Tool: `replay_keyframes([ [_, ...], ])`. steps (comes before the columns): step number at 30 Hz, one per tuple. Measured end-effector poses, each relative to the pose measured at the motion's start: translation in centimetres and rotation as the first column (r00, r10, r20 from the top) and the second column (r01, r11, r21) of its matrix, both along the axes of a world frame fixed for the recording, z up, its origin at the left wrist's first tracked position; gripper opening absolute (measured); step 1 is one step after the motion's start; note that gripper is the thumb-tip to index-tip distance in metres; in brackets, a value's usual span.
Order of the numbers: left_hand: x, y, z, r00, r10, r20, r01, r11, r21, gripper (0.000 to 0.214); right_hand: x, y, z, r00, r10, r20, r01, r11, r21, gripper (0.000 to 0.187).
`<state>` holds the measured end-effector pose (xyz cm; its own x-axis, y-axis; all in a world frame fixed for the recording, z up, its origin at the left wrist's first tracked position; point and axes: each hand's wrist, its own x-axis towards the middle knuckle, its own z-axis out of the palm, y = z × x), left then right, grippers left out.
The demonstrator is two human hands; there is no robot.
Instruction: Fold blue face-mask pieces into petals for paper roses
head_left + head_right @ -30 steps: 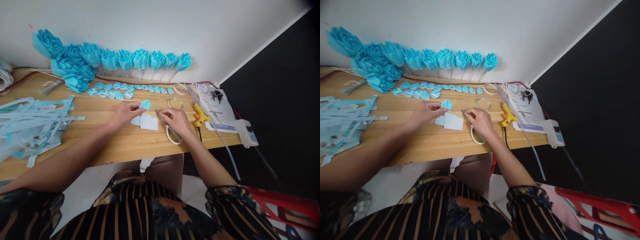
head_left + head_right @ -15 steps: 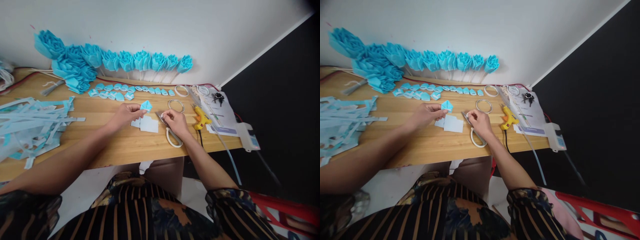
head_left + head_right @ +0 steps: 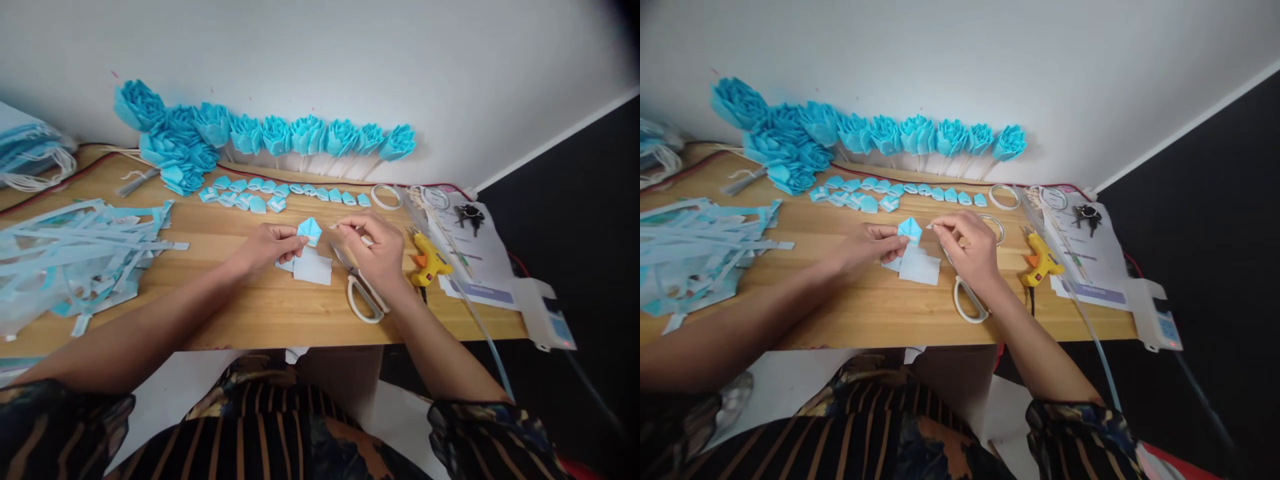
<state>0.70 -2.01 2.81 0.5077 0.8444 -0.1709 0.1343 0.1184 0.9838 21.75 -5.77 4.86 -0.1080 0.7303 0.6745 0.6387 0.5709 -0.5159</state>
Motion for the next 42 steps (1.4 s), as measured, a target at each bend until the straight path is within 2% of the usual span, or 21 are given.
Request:
replay_keyframes([
  [2,-0.1,0.1,0.1,1.0,-0.003,-0.009,0.003,1.0,-0.021,0.032,-0.5,1.0,0.4,0.99,0.049,0.129,-0.072,0.981,0.179,0.009],
  [4,-0.2,0.1,0.3,1.0,-0.004,-0.025,0.003,0.999,-0.04,0.032,-0.7,1.8,0.2,0.971,0.055,0.231,-0.126,0.944,0.304,0.01],
  [8,-0.2,0.1,0.8,0.999,-0.012,-0.037,0.01,0.998,-0.056,0.031,-0.7,2.0,-0.8,0.942,0.013,0.334,-0.153,0.905,0.398,0.017],
  [19,0.0,-0.4,1.3,0.999,-0.028,-0.016,0.027,0.998,-0.057,0.031,-0.2,1.5,-1.5,0.929,-0.005,0.37,-0.154,0.904,0.4,0.018],
  [26,0.0,-0.4,1.3,0.999,-0.032,-0.003,0.032,0.998,-0.046,0.031,-0.2,1.6,-1.9,0.936,0.019,0.351,-0.15,0.925,0.35,0.02],
  [31,-0.1,-0.4,1.3,0.999,-0.035,0.012,0.036,0.998,-0.048,0.03,-0.4,1.5,-1.7,0.926,-0.004,0.376,-0.14,0.924,0.355,0.015],
  [37,-0.1,-0.5,1.0,0.998,-0.05,0.043,0.05,0.999,-0.001,0.033,-0.5,1.5,-1.5,0.923,0.018,0.385,-0.176,0.908,0.379,0.016],
  [42,-0.1,-0.3,0.5,0.998,-0.043,0.035,0.043,0.999,0.004,0.033,-0.5,1.5,-1.7,0.925,0.037,0.379,-0.172,0.928,0.331,0.017],
])
